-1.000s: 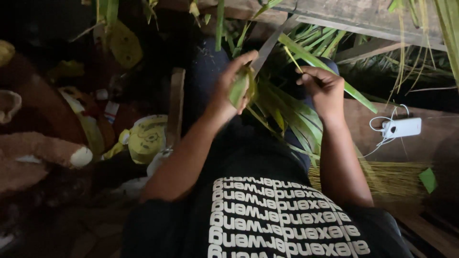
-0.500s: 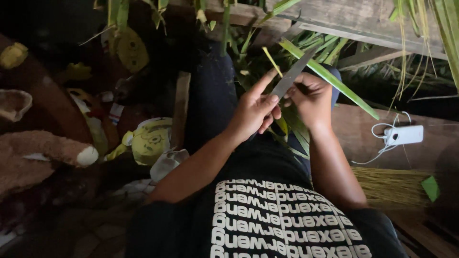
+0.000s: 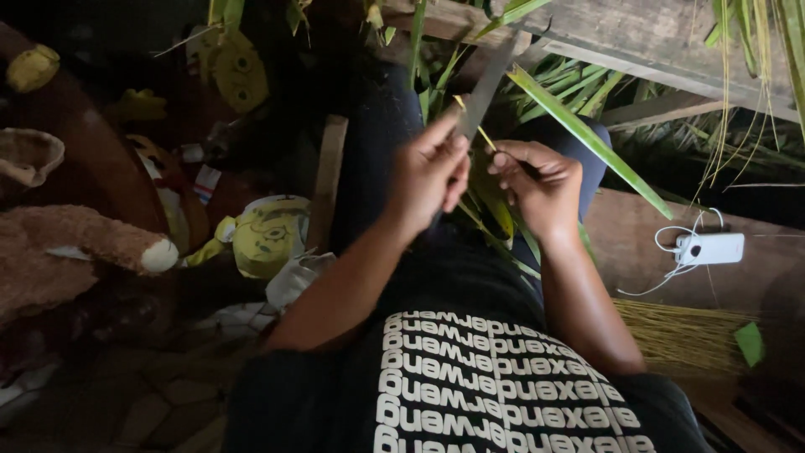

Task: Stripping the midrib from palm leaves using a knife to prepare them for weaving or broom making.

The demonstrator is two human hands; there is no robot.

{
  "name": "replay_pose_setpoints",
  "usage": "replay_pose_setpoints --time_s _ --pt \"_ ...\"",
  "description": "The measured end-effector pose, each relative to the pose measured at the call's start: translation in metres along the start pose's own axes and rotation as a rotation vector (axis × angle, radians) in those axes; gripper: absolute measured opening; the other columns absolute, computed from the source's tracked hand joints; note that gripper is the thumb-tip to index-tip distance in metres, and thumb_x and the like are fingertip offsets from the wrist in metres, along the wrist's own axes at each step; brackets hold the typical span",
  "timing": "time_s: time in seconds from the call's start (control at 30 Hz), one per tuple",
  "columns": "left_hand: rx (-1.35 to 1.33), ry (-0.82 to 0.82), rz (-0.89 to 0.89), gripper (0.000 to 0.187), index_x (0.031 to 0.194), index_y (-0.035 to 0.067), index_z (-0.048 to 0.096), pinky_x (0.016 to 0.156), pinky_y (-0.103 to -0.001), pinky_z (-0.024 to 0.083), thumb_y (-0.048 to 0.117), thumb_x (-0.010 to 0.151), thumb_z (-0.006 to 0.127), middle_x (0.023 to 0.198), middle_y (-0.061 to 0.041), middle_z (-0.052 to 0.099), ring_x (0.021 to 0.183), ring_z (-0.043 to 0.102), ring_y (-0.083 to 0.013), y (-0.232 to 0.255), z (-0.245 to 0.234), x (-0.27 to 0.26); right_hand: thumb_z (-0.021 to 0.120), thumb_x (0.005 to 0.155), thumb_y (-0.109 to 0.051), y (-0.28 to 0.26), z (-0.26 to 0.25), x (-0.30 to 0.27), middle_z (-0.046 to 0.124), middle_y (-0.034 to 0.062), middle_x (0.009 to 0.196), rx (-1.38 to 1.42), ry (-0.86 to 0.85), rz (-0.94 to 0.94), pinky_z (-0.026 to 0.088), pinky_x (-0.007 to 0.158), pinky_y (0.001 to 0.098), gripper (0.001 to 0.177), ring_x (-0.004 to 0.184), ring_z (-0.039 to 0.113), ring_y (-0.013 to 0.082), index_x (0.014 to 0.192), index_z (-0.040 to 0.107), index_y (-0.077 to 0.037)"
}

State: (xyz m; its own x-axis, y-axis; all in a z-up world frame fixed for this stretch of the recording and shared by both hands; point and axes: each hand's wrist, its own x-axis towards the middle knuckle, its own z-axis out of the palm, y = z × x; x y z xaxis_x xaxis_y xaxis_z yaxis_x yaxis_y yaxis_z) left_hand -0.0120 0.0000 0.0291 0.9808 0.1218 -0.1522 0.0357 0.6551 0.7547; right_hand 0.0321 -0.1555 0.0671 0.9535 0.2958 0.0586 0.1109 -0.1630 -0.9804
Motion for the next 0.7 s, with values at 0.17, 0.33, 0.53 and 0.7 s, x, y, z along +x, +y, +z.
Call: replay_pose_setpoints --time_s 0.17,0.33,0.53,0.7 --pt "0.003 -0.004 0.049 0.045 0.145 0.007 0.041 0.020 -0.026 0.036 0.003 0.101 0.050 0.057 -0.016 0.053 0.030 0.048 -0.0184 0.004 0.006 -0.002 0.066 0.090 0.011 0.000 0.001 -0.004 0.065 0.0239 0.076 0.030 0.003 0.049 0.050 0.040 0.0233 0.010 0.055 0.061 0.0174 0.100 0.068 0.013" --pt "0.021 -0.043 0.035 0.044 0.143 0.006 0.044 0.018 -0.026 0.035 0.002 0.100 0.051 0.055 -0.015 0.053 0.029 0.048 -0.0187 0.000 0.009 -0.005 0.065 0.092 0.008 -0.008 0.007 0.003 0.066 0.0226 0.077 0.034 -0.002 0.064 0.052 0.039 0.0230 0.014 0.057 0.063 0.0179 0.105 0.066 0.013" --pt "0.209 0.171 0.227 0.018 0.101 0.003 0.066 0.022 -0.022 0.036 0.006 0.098 0.049 0.048 -0.011 0.055 0.029 0.049 -0.0155 0.047 0.001 0.001 0.067 0.088 0.014 -0.006 0.004 0.001 0.067 0.0221 0.074 -0.047 -0.056 -0.013 0.048 0.037 0.0209 0.014 0.054 0.063 0.0176 0.101 0.069 0.011" --pt "0.236 -0.104 0.146 0.050 0.151 0.009 0.035 0.030 -0.021 0.033 0.018 0.104 0.049 0.061 0.004 0.049 0.038 0.037 -0.0058 0.047 0.000 -0.007 0.066 0.093 -0.002 -0.020 0.002 -0.001 0.067 0.0053 0.082 -0.028 -0.040 0.179 0.041 0.048 0.0162 0.014 0.056 0.049 0.0058 0.106 0.070 0.000"
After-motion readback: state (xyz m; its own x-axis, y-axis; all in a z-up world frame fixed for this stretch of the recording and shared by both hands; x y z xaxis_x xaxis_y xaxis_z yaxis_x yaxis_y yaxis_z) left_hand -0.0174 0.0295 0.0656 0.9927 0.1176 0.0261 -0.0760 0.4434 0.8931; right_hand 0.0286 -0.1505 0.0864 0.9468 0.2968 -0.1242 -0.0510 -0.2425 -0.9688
